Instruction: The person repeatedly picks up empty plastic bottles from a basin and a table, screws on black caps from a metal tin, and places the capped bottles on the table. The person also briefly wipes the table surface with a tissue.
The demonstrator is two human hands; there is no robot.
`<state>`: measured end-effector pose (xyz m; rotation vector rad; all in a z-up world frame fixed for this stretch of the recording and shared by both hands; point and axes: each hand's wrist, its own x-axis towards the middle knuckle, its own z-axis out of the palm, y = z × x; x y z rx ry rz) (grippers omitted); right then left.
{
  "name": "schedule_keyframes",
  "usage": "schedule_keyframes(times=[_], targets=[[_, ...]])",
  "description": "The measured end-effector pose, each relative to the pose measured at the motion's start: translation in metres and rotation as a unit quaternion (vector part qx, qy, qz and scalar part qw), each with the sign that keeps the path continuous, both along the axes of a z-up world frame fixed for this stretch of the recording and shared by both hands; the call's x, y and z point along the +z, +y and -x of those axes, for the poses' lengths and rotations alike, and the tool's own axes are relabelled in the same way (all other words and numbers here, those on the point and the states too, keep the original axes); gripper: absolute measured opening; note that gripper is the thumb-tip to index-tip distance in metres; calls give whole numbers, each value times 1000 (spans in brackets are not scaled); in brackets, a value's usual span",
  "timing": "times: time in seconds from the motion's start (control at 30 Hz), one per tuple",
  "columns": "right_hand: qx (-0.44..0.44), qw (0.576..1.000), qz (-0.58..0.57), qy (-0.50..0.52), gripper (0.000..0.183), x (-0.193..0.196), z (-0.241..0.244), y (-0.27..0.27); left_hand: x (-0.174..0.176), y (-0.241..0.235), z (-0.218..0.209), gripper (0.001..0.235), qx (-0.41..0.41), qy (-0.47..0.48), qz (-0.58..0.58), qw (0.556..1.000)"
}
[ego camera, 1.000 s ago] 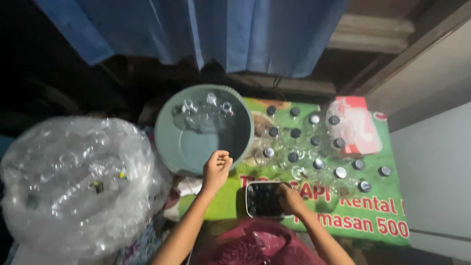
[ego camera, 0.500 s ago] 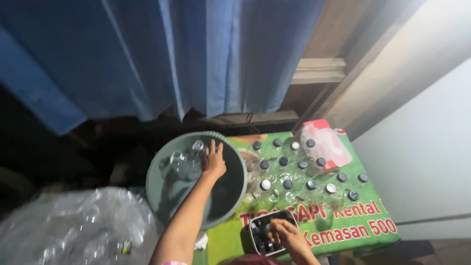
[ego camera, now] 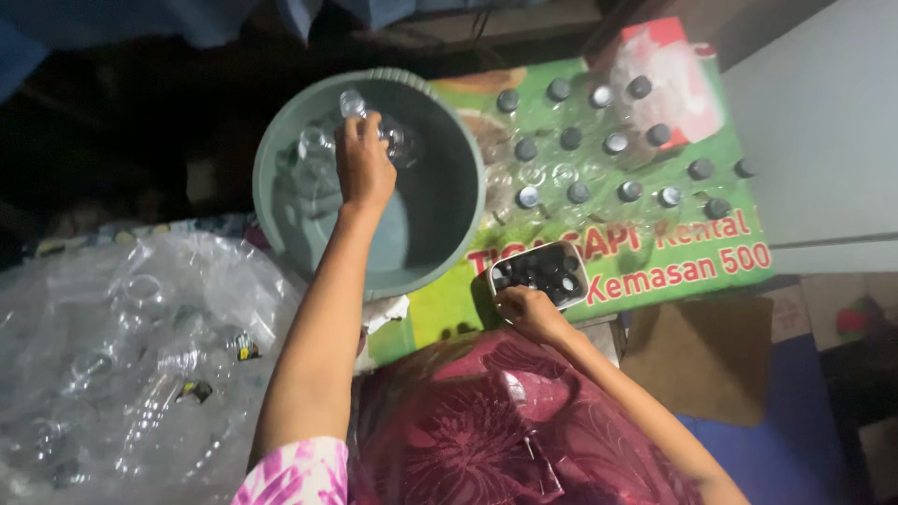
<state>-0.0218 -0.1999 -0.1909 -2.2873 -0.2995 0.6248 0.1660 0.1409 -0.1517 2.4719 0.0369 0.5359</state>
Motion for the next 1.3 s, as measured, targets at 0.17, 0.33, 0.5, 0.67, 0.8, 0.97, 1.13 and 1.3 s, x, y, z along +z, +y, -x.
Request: schedule_keyframes(times=[0.17,0.33,0.5,0.67,0.8,0.97,1.13,1.3], targets=[[121,992,-1,-33,23,-23,-4,31,79,6,49,52,25,-88,140,986],[254,961,17,-105,40,-69,-25,80,126,2,90,56,2,-111,249,962],[360,922,123,-65,44,-85,-32,143,138,6,125,56,-69,-34,477,875],[305,932,-106,-165,43,-62,-34,170,135,22,150,52,-96,48,638,763],[298,944,-127,-67,40,-54,-30,175,125,20,167,43,-142,127,703,685],[226,963,-145,-24,37,-54,-37,150,114,-10,180,50,-183,223,787,545],[85,974,-207,25,35,-7,-36,99,115,-44,196,76,-278,268,764,517],[-148,974,-137,99,22,98,-52,47,115,-66,188,81,-211,186,671,686]])
